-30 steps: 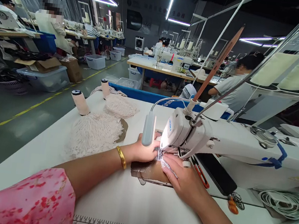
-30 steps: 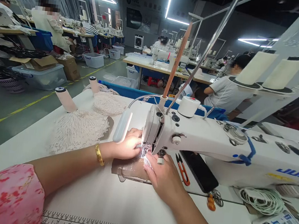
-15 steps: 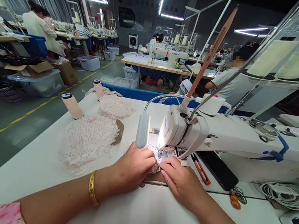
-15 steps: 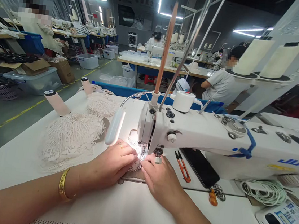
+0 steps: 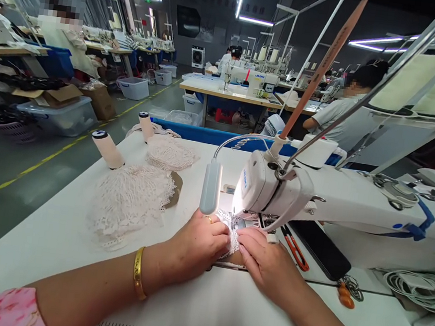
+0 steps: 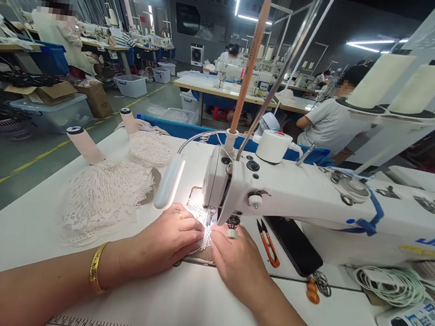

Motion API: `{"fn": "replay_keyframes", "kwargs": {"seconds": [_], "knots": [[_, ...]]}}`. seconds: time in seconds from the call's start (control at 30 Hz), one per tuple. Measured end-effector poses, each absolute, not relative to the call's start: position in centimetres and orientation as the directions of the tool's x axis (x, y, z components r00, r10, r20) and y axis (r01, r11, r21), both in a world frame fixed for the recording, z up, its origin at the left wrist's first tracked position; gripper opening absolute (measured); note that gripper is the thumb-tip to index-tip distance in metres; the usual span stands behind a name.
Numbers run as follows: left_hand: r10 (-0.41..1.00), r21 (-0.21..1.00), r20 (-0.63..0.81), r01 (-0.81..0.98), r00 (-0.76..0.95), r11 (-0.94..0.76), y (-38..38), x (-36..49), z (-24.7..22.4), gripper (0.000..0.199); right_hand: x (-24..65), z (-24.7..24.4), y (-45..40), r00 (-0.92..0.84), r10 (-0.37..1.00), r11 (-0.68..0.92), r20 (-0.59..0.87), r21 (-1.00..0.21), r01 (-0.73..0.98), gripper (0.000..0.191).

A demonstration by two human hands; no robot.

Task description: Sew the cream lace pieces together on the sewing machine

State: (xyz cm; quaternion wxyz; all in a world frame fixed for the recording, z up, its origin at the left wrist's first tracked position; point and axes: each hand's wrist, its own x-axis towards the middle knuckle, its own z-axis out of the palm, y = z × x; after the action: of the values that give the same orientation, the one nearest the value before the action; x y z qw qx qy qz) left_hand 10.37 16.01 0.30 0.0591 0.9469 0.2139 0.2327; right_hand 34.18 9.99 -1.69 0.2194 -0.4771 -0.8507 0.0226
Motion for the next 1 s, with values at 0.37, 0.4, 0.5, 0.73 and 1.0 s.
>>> {"fn": "replay_keyframes", "kwargs": {"seconds": [0.37,0.4,0.5,0.73,1.0], "knots": [[0.352,0.192,0.419,0.297,0.837,-0.935,15.8,9.9,0.3,0.016,33.8,-1.4,9.6,-0.482,0.794,0.586,0.372,-0.254,0.770,0.031],[0.341,0.197,0.425,0.282,0.839,-0.939,15.8,9.8,0.3,0.017,33.7,-1.4,9.5,-0.484,0.793,0.588,0.370,-0.259,0.766,0.030],[0.322,0.204,0.443,0.255,0.837,-0.945,16.0,9.8,0.3,0.019,33.7,-1.3,9.5,-0.482,0.796,0.586,0.365,-0.265,0.766,0.028],[0.354,0.181,0.442,0.305,0.824,-0.935,16.4,10.0,-0.1,0.019,33.5,-1.4,9.8,-0.431,0.823,0.542,0.370,-0.283,0.791,0.032],[0.402,0.180,0.436,0.360,0.805,-0.915,17.4,10.5,-0.3,0.030,33.6,-2.5,10.5,-0.350,0.852,0.459,0.390,-0.232,0.857,0.034]]}}
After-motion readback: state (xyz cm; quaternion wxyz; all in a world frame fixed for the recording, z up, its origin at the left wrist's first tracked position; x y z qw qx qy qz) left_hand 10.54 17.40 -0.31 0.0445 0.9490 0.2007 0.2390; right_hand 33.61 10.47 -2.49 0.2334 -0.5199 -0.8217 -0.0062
